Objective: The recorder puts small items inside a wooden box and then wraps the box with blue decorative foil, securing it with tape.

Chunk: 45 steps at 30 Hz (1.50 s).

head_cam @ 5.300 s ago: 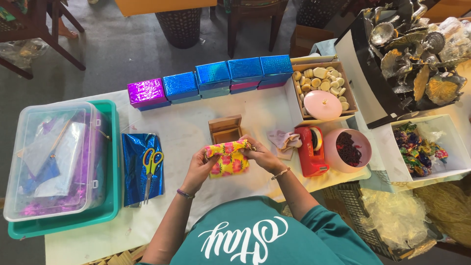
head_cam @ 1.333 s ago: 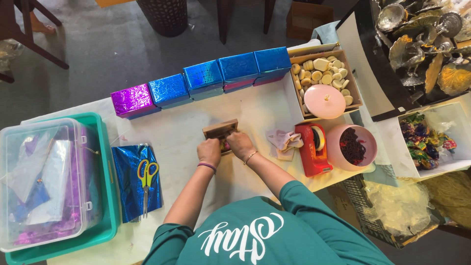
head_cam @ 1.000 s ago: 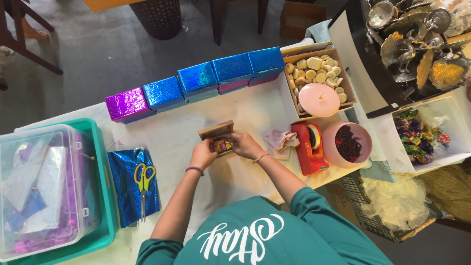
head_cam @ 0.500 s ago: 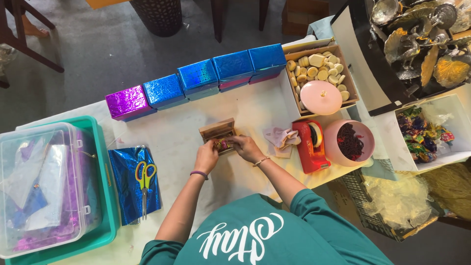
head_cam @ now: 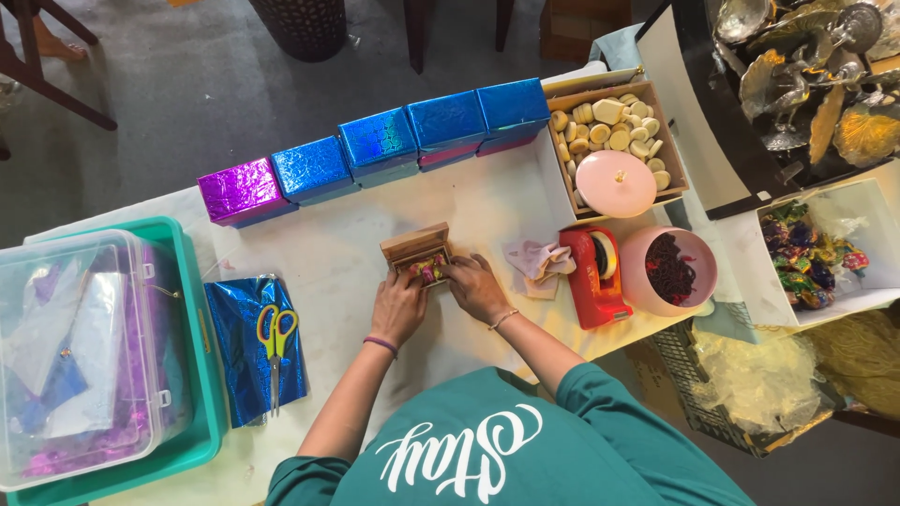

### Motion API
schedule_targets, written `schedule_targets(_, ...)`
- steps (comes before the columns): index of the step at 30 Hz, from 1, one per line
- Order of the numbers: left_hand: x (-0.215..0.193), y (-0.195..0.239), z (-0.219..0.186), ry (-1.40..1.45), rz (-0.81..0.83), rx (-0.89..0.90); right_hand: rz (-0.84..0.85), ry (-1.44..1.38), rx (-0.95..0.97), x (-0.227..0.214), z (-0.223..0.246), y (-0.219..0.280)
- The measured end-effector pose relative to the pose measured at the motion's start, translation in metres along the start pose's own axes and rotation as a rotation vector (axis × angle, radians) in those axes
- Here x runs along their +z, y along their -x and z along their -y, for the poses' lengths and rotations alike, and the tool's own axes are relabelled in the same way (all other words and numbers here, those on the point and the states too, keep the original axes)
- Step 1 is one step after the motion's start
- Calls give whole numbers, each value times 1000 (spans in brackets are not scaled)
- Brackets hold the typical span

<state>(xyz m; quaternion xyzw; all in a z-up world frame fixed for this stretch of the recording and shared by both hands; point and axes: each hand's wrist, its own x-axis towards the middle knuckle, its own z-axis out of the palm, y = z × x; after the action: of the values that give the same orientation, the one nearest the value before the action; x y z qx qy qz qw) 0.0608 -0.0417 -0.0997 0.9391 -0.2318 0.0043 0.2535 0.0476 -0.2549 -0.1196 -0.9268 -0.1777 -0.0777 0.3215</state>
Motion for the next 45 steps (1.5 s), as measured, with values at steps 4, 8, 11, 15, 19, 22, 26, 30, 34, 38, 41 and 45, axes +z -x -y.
schedule_targets(4,-12,10,-3,-54,3,53,29,162,-23,-1,10,11)
schedule_targets(8,-5,15,6,168,-16,-45,0,101,-31,-15,20,7)
schedule_targets(11,-5,16,14,354,-68,-92,-54,37,-3,-16,10,6)
schedule_targets(15,-7,20,25,343,-127,-77,-248,-39,71,-21,2,-3)
schedule_targets(19,-10,20,22,187,-70,-67,-302,-56,91,-50,19,-34)
schedule_targets(22,-11,20,18,62,4,-45,-317,-102,53,-64,28,-56)
schedule_targets(26,-7,25,24,171,-90,-125,-188,-38,6,-62,23,-66)
schedule_targets(30,-18,27,28,307,-321,-186,-76,-123,77,-57,22,-56)
schedule_targets(34,-23,31,28,358,-352,-222,-79,-111,92,-50,22,-39)
schedule_targets(38,-22,40,22,307,-292,-144,-123,-78,-7,-48,22,-30)
schedule_targets(41,-15,49,20,230,-244,-95,-109,-65,0,-48,19,-29)
schedule_targets(45,-14,53,19,165,-220,-119,-85,-51,-2,-52,18,-32)
